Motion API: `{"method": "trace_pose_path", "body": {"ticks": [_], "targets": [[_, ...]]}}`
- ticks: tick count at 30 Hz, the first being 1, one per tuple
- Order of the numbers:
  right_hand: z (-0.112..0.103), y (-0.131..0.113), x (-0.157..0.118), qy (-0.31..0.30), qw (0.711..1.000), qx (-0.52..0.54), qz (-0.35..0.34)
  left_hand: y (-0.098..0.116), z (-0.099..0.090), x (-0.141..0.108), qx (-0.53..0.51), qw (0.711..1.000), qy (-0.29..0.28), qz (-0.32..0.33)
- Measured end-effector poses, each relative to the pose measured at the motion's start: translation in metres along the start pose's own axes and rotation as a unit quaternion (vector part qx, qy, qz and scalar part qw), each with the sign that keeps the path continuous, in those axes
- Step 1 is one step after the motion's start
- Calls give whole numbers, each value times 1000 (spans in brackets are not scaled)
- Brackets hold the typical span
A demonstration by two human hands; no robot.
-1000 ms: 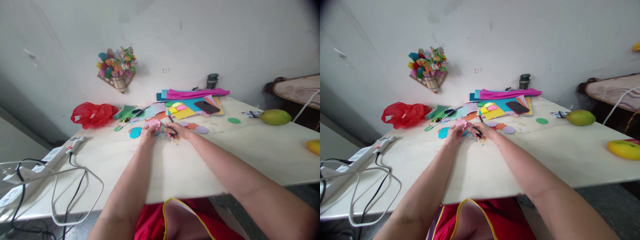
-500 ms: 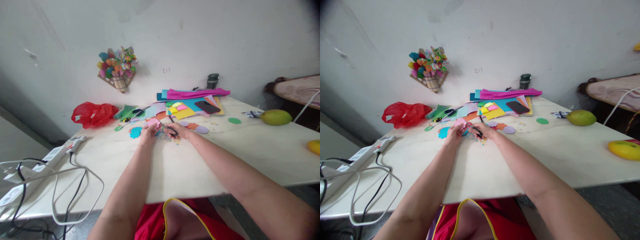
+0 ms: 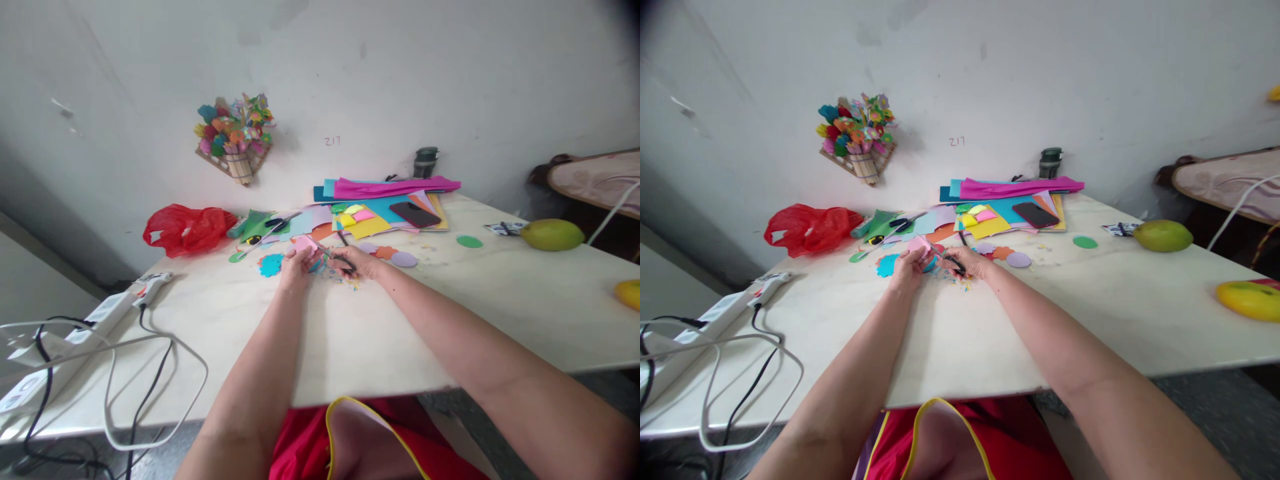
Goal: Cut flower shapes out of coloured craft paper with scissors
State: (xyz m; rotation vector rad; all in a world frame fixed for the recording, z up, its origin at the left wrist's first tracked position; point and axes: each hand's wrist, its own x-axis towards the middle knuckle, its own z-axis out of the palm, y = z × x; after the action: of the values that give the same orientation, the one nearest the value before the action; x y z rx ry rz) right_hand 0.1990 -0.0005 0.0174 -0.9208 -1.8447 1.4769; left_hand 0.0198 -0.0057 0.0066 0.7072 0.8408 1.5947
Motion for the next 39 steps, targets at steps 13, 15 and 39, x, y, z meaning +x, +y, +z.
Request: {"method": "trace_pose_path", "body": {"ticks": [13, 15, 39], "targets": [[0, -5, -1, 49, 999, 7, 4, 3, 4, -5, 7, 1000, -13, 13], [1, -6, -2, 48, 999, 9, 1, 3, 4, -4, 13, 1000, -17, 11], [-1, 0, 2, 34, 999, 9, -2, -1, 3, -2, -10, 1000, -19, -2]]}}
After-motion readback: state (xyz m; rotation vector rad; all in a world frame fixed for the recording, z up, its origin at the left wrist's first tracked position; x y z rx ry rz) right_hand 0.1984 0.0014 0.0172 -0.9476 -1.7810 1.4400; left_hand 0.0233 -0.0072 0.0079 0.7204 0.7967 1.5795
